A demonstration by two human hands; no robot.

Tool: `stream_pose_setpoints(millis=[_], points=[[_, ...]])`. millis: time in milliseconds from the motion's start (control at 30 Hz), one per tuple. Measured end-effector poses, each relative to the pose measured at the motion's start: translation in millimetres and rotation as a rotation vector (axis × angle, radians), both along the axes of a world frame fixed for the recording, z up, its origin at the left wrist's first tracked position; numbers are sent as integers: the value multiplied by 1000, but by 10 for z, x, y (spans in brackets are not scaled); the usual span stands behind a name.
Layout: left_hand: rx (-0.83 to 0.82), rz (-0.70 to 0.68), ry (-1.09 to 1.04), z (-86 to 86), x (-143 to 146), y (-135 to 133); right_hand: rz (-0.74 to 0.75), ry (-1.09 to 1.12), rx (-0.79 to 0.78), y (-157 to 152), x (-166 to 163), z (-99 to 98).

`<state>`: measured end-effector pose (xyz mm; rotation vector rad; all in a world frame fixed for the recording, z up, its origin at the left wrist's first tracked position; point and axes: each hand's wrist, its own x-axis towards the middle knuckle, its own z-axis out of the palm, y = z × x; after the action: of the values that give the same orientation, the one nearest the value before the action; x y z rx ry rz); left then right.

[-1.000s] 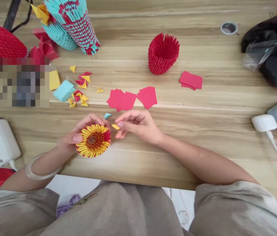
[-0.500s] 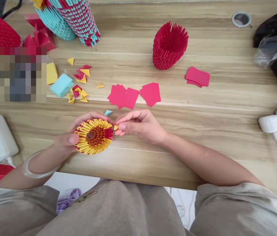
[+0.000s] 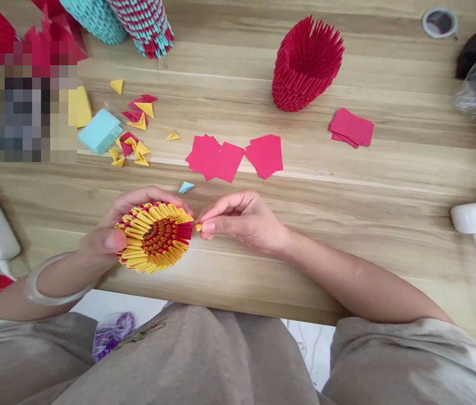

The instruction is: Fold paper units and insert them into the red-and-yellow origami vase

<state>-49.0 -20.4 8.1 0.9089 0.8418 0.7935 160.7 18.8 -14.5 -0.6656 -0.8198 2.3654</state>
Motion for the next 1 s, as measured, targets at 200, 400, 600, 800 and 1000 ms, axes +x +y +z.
stream_pose_setpoints(millis=[200,400,600,800,1000], points=[[16,-12,27,62,6,-8,2,-13,16,2,1,10],[65,-47,72,18,-20,2,6,-54,70,0,24,-20],[88,-49,80,-20,-32,-4,-27,-126,111,6,37,-34],[120,-5,139,14,-10,15,-53,-139,115,16,27,-36],[299,10,166,-30,-36,34,-132,-160,210,-15,8,-32]])
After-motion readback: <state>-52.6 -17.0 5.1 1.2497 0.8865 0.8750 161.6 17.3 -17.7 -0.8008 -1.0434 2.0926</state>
